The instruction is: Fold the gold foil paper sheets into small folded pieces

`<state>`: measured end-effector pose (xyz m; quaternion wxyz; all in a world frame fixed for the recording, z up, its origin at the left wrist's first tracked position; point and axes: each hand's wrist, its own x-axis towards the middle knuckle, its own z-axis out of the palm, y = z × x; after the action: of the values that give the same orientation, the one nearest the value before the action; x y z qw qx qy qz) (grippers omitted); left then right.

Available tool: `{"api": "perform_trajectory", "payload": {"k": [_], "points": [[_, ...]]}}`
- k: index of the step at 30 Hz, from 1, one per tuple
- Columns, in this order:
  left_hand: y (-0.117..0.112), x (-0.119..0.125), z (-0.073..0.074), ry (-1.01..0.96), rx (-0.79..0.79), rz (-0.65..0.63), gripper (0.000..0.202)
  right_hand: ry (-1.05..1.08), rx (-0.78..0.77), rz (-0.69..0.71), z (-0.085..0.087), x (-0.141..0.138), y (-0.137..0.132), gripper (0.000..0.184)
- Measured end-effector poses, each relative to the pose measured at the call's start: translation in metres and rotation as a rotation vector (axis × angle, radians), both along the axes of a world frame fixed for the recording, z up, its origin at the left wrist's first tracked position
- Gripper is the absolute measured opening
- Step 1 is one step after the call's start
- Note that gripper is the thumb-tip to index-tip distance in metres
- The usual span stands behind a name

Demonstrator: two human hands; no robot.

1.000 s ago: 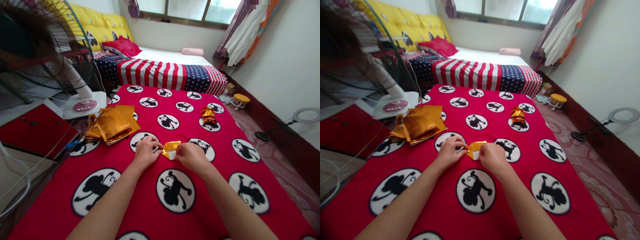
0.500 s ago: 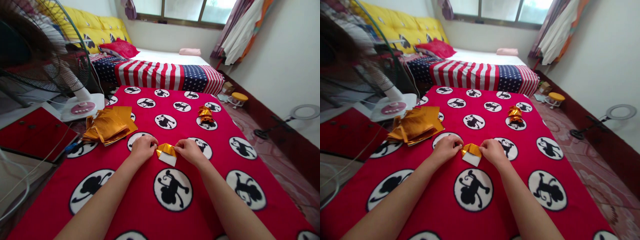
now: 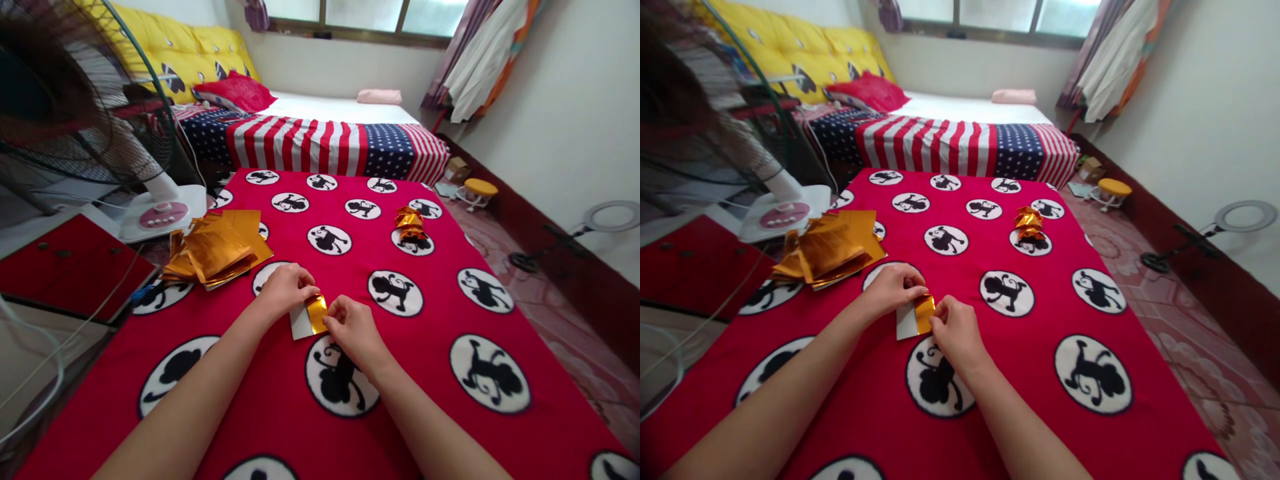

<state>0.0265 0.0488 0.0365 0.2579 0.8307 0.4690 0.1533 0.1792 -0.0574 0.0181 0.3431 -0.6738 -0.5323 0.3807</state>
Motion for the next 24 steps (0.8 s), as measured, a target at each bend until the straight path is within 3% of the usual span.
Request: {"api": "perform_trajectory", "payload": {"k": [4,8,13,20,24], "points": [[-0.012,-0.001,-0.005,-0.086,0.097,-0.007,0.01,0.063,0.073,-0.038,-0.003,-0.001,-0.006,0.008],[-0.013,0.006,-0.01,-0.183,0.138,-0.036,0.015,0.119,0.138,-0.076,-0.008,-0.005,-0.005,0.008],[-0.011,0.013,-0.006,-0.163,0.238,-0.075,0.013,0.183,0.195,-0.146,-0.013,-0.007,0.001,0.008],[-0.025,0.001,-0.011,-0.107,0.239,-0.169,0.015,0.189,0.169,-0.021,-0.013,0.005,0.002,0.016],[-0.029,-0.004,-0.018,-0.178,0.239,-0.175,0.014,-0.088,0.345,0.073,-0.011,0.017,0.002,0.025]]}}
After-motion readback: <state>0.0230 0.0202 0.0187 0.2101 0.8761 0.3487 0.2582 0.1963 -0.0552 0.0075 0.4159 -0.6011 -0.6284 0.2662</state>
